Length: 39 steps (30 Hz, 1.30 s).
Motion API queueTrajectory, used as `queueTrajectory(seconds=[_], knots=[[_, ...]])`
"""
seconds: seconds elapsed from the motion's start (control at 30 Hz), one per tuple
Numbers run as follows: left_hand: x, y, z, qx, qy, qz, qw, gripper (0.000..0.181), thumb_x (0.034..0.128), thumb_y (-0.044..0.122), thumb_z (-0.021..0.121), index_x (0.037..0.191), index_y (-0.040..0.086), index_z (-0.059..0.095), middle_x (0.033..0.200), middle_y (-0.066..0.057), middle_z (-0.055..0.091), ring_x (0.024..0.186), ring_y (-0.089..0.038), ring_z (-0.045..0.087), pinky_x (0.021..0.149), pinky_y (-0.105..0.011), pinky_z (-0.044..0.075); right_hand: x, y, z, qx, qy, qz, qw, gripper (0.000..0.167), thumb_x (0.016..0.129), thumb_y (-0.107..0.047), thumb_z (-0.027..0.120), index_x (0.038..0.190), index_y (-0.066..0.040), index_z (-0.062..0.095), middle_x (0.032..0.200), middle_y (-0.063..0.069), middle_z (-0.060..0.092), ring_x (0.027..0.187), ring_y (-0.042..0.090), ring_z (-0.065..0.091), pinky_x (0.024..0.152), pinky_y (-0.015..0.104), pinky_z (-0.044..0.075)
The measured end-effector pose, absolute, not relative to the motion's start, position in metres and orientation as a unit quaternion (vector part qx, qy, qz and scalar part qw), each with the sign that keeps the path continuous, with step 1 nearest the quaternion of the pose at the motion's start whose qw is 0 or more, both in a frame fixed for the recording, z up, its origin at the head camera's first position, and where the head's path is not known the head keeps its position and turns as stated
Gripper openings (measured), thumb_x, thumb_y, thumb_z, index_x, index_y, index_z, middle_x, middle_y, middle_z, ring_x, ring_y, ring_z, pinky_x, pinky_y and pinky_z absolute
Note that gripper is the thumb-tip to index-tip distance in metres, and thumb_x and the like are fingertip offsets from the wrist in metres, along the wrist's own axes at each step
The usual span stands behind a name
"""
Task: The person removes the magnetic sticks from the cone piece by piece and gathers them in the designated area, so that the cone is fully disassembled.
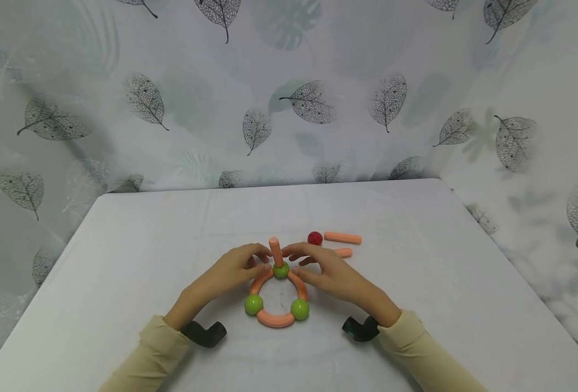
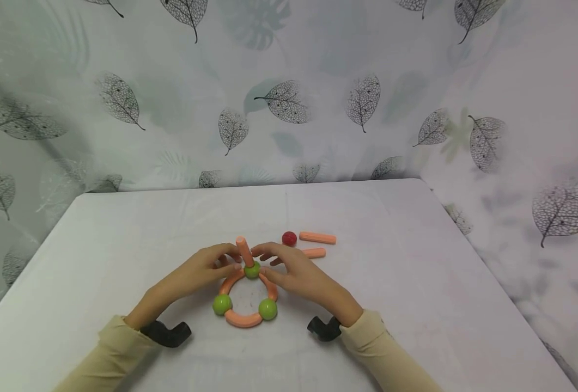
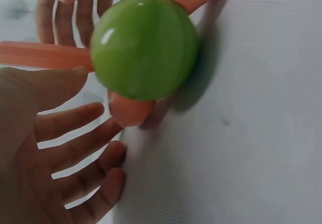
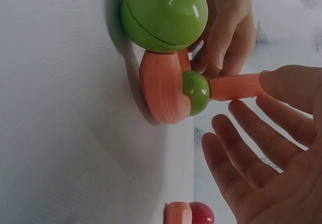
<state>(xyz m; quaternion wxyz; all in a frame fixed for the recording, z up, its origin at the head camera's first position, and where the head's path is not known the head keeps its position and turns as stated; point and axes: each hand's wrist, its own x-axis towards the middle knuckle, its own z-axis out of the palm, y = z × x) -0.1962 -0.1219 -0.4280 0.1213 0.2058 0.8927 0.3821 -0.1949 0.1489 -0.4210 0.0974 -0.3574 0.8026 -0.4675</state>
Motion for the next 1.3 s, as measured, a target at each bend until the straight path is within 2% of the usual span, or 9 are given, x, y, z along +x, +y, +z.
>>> queueTrajectory(seconds=[0.17,0.53,0.77,1.0,1.17,1.3], knots=[[-0.196,-0.119,-0.434,0.215,0.894,0.376,0.11,0.024,0.1,0.03,0.069,0.123,0.023,0.07,0.11,0.005,0.068,0.088,-0.014,0.057,0.076,-0.029,0.048,-0.193,0.148,-0.42,-0.365,0.798,-0.47,0.093,0.039,0.103,-0.011,0.066,0.14,-0.017,0.06,0.137,-0.003,0.067,0.123,0.024,0.066,0.106,0.044,0.054],[-0.196,-0.108,-0.442,0.218,0.896,0.377,0.092,0.017,0.1012,0.031,0.067,0.117,0.028,0.071,0.103,0.007,0.067,0.079,-0.012,0.056,0.068,-0.027,0.046,-0.193,0.147,-0.422,-0.364,0.804,-0.461,0.096,0.039,0.103,-0.012,0.066,0.14,-0.019,0.059,0.139,-0.004,0.065,0.122,0.021,0.066,0.106,0.04,0.054],[-0.195,-0.108,-0.445,0.23,0.894,0.372,0.097,0.019,0.1029,0.031,0.065,0.121,0.029,0.071,0.102,0.008,0.065,0.083,-0.011,0.054,0.071,-0.027,0.045,-0.193,0.145,-0.422,-0.359,0.806,-0.46,0.096,0.045,0.102,-0.012,0.066,0.145,-0.019,0.055,0.143,-0.003,0.062,0.123,0.021,0.066,0.106,0.041,0.054],[-0.194,-0.106,-0.445,0.243,0.892,0.367,0.1,0.018,0.1035,0.031,0.064,0.119,0.027,0.071,0.102,0.008,0.062,0.091,-0.012,0.053,0.075,-0.027,0.046,-0.191,0.145,-0.418,-0.362,0.797,-0.475,0.085,0.057,0.101,-0.005,0.065,0.155,-0.018,0.048,0.148,-0.001,0.059,0.129,0.023,0.063,0.106,0.04,0.054],[-0.193,-0.104,-0.447,0.247,0.892,0.367,0.094,0.015,0.1029,0.03,0.065,0.116,0.027,0.072,0.101,0.008,0.063,0.089,-0.011,0.053,0.074,-0.027,0.046,-0.19,0.143,-0.417,-0.362,0.802,-0.468,0.081,0.056,0.102,-0.006,0.065,0.154,-0.015,0.048,0.147,0.0,0.059,0.127,0.021,0.064,0.105,0.038,0.055],[-0.193,-0.103,-0.449,0.246,0.894,0.365,0.081,0.019,0.1018,0.03,0.067,0.12,0.025,0.073,0.103,0.007,0.065,0.087,-0.01,0.053,0.073,-0.026,0.046,-0.188,0.143,-0.417,-0.368,0.806,-0.458,0.063,0.054,0.102,-0.008,0.066,0.153,-0.012,0.048,0.146,0.003,0.06,0.123,0.024,0.065,0.104,0.038,0.055]])
